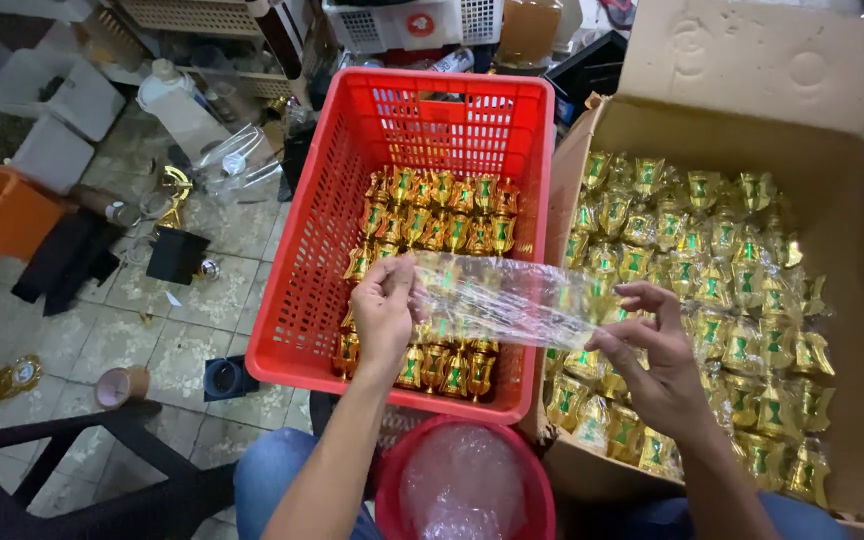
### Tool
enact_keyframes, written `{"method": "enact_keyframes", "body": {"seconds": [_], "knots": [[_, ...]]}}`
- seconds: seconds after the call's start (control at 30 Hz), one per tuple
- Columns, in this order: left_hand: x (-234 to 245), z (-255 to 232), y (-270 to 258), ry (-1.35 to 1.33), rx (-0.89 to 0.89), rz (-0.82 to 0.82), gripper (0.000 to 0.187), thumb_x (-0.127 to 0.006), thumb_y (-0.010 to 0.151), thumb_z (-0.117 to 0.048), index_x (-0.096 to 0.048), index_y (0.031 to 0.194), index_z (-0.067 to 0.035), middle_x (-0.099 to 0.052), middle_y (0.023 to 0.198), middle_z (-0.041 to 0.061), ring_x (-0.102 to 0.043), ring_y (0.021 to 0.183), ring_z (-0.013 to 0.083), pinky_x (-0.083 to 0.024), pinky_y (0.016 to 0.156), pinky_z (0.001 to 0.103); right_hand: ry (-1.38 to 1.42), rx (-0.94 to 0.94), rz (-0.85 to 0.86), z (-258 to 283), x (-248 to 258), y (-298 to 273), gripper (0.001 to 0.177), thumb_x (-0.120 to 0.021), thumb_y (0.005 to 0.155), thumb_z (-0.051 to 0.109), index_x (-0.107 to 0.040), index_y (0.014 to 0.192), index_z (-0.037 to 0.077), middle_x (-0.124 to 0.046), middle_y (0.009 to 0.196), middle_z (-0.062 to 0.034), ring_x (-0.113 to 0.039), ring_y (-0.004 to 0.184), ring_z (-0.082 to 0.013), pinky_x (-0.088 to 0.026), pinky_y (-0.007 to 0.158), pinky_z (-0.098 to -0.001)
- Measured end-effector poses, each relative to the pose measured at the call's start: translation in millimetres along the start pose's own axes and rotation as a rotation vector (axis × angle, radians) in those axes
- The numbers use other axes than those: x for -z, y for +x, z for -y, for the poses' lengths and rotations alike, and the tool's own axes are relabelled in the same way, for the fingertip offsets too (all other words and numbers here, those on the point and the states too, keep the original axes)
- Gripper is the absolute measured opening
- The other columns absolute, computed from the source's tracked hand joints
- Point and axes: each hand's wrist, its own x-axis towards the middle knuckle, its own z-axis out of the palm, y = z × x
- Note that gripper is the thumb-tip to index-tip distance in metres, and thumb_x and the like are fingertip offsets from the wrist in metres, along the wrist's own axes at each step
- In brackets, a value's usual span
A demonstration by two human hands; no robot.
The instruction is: The person repeatedly picks small gold trophies from a red basket, wraps each one in a clear plastic bag, and places the wrapped trophy into a cardboard box. The process is repeated for multiple trophies.
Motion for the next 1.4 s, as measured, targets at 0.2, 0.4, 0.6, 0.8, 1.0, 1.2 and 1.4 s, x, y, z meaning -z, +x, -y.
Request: {"method": "enact_keyframes", "body": {"seconds": [0.2, 0.4, 0.6, 0.8, 1.0, 1.2, 1.4], "knots": [[-5.4, 8.0, -18.8, 0.259, -0.423, 0.114, 0.023, -0.050, 0.108, -0.019, -0.071, 0.112, -0.012, -0.054, 0.057, 0.003, -0.048, 0.047, 0.0085, -0.044, 0.047, 0.017, 0.344, -0.103, 0.137, -1.0, -8.4, -2.7, 0.052, -0.056, 0.088, 0.055, -0.075, 0.112, 0.014, -0.042, 0.149, -0.0255, -0.039, 0.136, -0.0475, -0.037, 0.102, -0.0707], [-3.5, 29.2, -9.2, 0.341, -0.367, 0.159, 0.035, -0.065, 0.100, -0.036, -0.057, 0.114, -0.005, -0.057, 0.065, 0.005, -0.054, 0.045, 0.0131, -0.044, 0.041, 0.021, 0.440, -0.353, 0.062, -4.7, -3.6, -0.5, 0.050, -0.040, 0.105, 0.036, -0.076, 0.116, 0.003, -0.068, 0.118, -0.0263, -0.059, 0.121, -0.0437, -0.038, 0.105, -0.0663], [-7.6, 11.6, -15.0, 0.182, -0.251, 0.159, 0.025, -0.065, 0.101, -0.025, -0.059, 0.108, -0.001, -0.061, 0.068, 0.007, -0.051, 0.047, 0.0108, -0.045, 0.043, 0.021, 0.378, -0.404, -0.050, 4.1, -3.9, 6.0, 0.039, -0.043, 0.112, 0.027, -0.076, 0.111, 0.006, -0.071, 0.114, -0.0193, -0.058, 0.121, -0.0341, -0.040, 0.105, -0.0558], [-7.8, 24.1, -7.0, -0.013, -0.095, 0.264, 0.026, -0.068, 0.098, -0.021, -0.063, 0.111, 0.001, -0.072, 0.078, 0.011, -0.060, 0.047, 0.0088, -0.050, 0.042, 0.020, 0.418, -0.401, -0.037, -1.6, 0.2, 3.4, 0.039, -0.043, 0.113, 0.029, -0.075, 0.104, 0.009, -0.062, 0.126, -0.0212, -0.050, 0.131, -0.0349, -0.036, 0.112, -0.0583], [-6.7, 22.8, -12.8, -0.024, -0.071, 0.161, 0.020, -0.059, 0.104, -0.021, -0.068, 0.094, -0.007, -0.065, 0.069, 0.007, -0.058, 0.049, 0.0111, -0.050, 0.044, 0.021, 0.355, -0.321, -0.004, 9.7, 1.5, 6.0, 0.043, -0.042, 0.113, 0.031, -0.071, 0.092, 0.008, -0.053, 0.139, -0.0261, -0.043, 0.140, -0.0447, -0.028, 0.114, -0.0686], [0.1, 39.7, -7.6, -0.253, 0.124, 0.115, 0.023, -0.049, 0.108, -0.020, -0.063, 0.094, -0.009, -0.057, 0.070, 0.002, -0.051, 0.045, 0.0083, -0.048, 0.041, 0.017, 0.192, -0.193, 0.216, 13.4, -1.4, -0.6, 0.091, -0.086, 0.063, 0.055, -0.064, 0.138, 0.007, -0.057, 0.123, -0.0294, -0.054, 0.120, -0.0483, -0.039, 0.103, -0.0672], [10.5, 45.8, -13.2, -0.303, 0.318, 0.131, 0.025, -0.041, 0.110, -0.020, -0.056, 0.094, -0.008, -0.049, 0.061, -0.001, -0.045, 0.038, 0.0083, -0.044, 0.036, 0.018, -0.013, -0.047, 0.248, -15.8, -7.3, -9.9, 0.033, -0.078, 0.085, 0.018, -0.077, 0.117, 0.008, -0.076, 0.098, -0.0261, -0.074, 0.097, -0.0436, -0.056, 0.089, -0.0564]]}}
